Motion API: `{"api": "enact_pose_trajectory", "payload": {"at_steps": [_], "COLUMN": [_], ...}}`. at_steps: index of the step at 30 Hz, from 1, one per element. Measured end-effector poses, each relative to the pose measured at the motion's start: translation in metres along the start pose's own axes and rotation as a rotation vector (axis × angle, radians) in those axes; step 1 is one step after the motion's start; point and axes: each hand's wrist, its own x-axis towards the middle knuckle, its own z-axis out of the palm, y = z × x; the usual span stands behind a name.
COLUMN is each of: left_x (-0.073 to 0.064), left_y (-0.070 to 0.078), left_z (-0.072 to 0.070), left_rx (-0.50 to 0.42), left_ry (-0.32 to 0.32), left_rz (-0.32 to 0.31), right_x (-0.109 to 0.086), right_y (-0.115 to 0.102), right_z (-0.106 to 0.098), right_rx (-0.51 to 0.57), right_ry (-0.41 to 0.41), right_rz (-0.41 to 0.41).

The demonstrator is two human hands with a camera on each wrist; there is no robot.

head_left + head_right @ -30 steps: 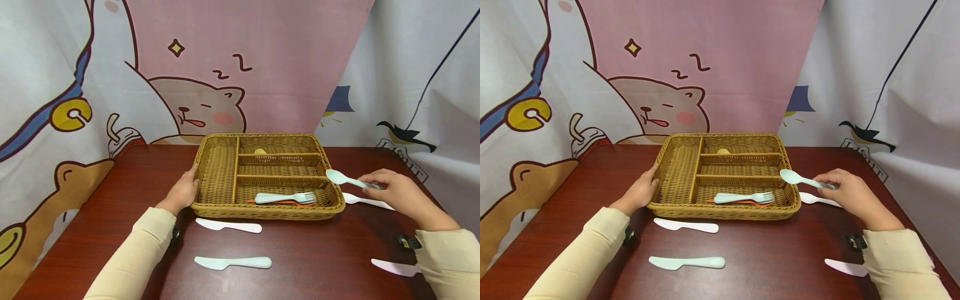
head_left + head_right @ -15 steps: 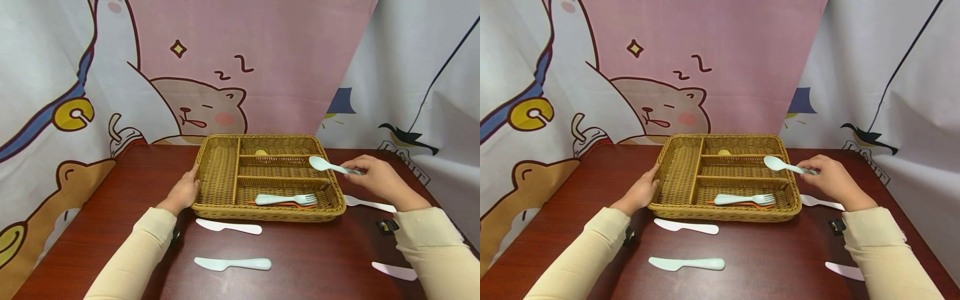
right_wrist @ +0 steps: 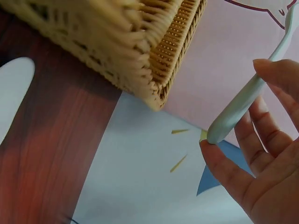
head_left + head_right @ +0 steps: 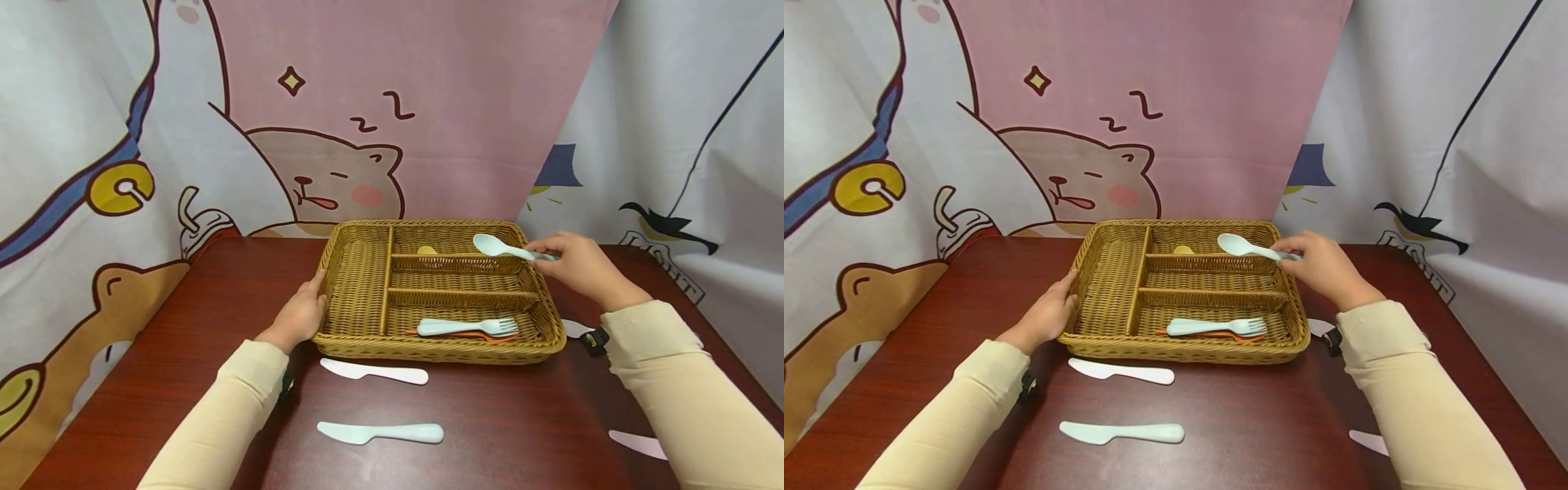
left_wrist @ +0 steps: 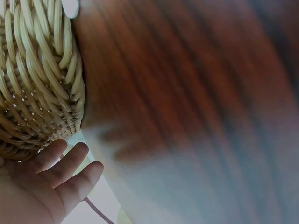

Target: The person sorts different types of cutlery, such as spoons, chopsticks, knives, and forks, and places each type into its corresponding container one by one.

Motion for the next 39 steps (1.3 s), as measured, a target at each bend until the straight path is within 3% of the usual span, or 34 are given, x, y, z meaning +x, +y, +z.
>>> {"api": "enact_pose_trajectory", "payload": {"at_steps": [23,30,39], "left_x": [0.001,0.001,0.003], "left_y": [-0.001,-0.002,-0.003], "left_z": [0.001,0.001,0.003], "left_rx": [0.008,0.014,0.006], "left_ry": [0.007,0.01,0.044], "left_rz": [0.014,0.011,0.051], "right_x": [0.049,0.061,0.073], "right_y": [-0.02,-0.025,-0.031], "right_z": [0.02,0.031,0.044], "right_rx": [0.07,0.093,0.072], "right_ry": [-0.041,-0.091,-0.155], "right_rz": [0.02,0.034,0.072]}}
